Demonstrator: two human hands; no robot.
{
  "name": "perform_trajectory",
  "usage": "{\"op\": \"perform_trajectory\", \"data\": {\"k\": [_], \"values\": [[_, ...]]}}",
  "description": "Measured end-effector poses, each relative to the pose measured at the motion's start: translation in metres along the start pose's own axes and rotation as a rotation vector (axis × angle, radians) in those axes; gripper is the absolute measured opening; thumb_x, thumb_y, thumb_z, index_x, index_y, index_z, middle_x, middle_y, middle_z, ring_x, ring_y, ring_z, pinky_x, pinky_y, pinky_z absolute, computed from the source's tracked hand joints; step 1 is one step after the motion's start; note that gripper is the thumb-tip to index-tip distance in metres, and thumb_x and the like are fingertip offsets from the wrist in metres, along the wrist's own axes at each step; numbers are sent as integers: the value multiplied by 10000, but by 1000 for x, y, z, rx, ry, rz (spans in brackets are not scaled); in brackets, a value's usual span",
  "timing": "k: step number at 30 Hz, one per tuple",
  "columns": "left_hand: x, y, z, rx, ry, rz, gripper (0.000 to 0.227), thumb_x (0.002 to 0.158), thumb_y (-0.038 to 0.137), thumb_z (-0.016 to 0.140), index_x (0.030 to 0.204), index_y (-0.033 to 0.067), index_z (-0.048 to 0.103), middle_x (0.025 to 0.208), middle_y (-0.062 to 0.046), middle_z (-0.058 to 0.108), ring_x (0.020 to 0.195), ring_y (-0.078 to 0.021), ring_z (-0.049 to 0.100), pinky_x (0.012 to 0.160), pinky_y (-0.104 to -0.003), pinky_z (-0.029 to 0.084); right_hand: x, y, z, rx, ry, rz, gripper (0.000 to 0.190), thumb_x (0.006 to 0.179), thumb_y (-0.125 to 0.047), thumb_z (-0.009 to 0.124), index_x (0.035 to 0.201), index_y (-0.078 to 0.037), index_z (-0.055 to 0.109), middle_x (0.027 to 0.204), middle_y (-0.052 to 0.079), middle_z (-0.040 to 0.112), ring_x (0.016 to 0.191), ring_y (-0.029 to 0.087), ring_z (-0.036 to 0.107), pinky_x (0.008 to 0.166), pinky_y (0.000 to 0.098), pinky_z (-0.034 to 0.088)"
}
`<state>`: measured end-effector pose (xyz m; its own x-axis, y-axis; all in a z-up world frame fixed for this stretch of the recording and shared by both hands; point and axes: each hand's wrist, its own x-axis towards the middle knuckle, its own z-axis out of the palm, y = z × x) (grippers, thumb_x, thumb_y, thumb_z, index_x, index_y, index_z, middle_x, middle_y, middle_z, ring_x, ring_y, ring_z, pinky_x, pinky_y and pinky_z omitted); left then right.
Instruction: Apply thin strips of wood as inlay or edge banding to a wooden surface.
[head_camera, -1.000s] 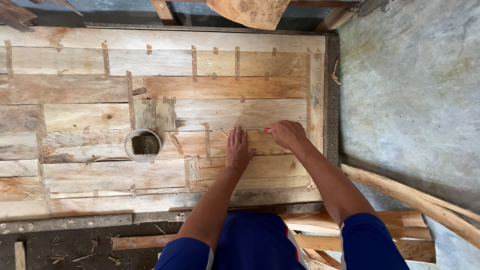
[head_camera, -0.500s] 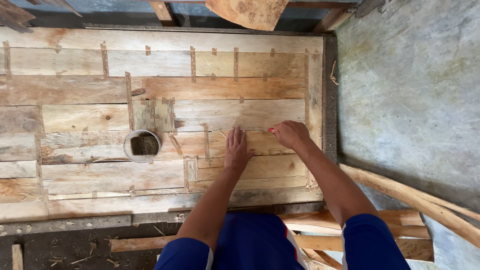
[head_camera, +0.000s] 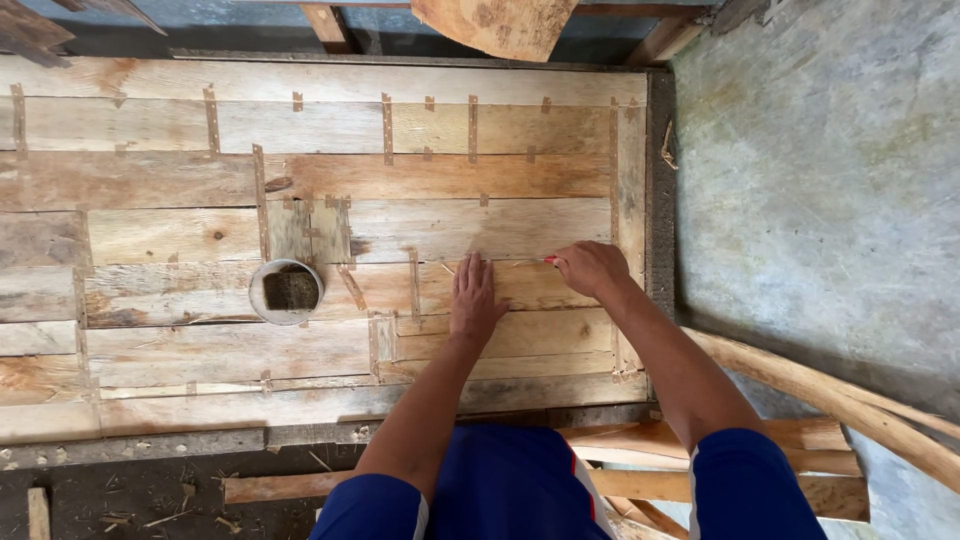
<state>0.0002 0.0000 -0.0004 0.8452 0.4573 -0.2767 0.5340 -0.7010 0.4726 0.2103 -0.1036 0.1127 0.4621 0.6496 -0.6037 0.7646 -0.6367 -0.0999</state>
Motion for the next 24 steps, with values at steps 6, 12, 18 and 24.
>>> {"op": "perform_trajectory", "data": {"k": [6, 12, 18, 24], "values": [[2, 0, 1, 57, -12, 6, 986, 856, 517, 755, 1565, 9, 297, 1654, -217, 175, 1547, -356, 147, 1260, -453, 133, -3, -2, -5, -25, -92, 57, 366, 1079, -388, 427, 1113, -261, 769, 1003, 64, 761, 931, 273, 728, 815, 473, 575], [2, 2, -1, 88, -47, -12, 979, 893, 561, 709, 1583, 17, 277, 1672, -200, 161, 1561, -346, 132, 1275, -449, 130, -3, 2, -2, -25, -32, 23, 341, 1047, -389, 461, 1119, -271, 773, 1020, 56, 758, 952, 290, 708, 818, 482, 565], [4, 0, 3, 103, -53, -21, 976, 891, 559, 708, 1590, 32, 279, 1678, -188, 156, 1564, -336, 129, 1277, -443, 131, -7, 9, -2, -11, 9, 27, 323, 1036, -383, 476, 1163, -300, 761, 1009, 68, 764, 937, 295, 713, 811, 481, 566], [2, 2, 0, 85, -55, -24, 979, 885, 561, 711, 1587, 31, 280, 1680, -189, 156, 1569, -335, 129, 1277, -444, 131, -10, 12, -5, -63, -7, 32, 338, 1052, -398, 479, 1141, -280, 783, 1031, 59, 770, 964, 293, 715, 820, 475, 568]]}}
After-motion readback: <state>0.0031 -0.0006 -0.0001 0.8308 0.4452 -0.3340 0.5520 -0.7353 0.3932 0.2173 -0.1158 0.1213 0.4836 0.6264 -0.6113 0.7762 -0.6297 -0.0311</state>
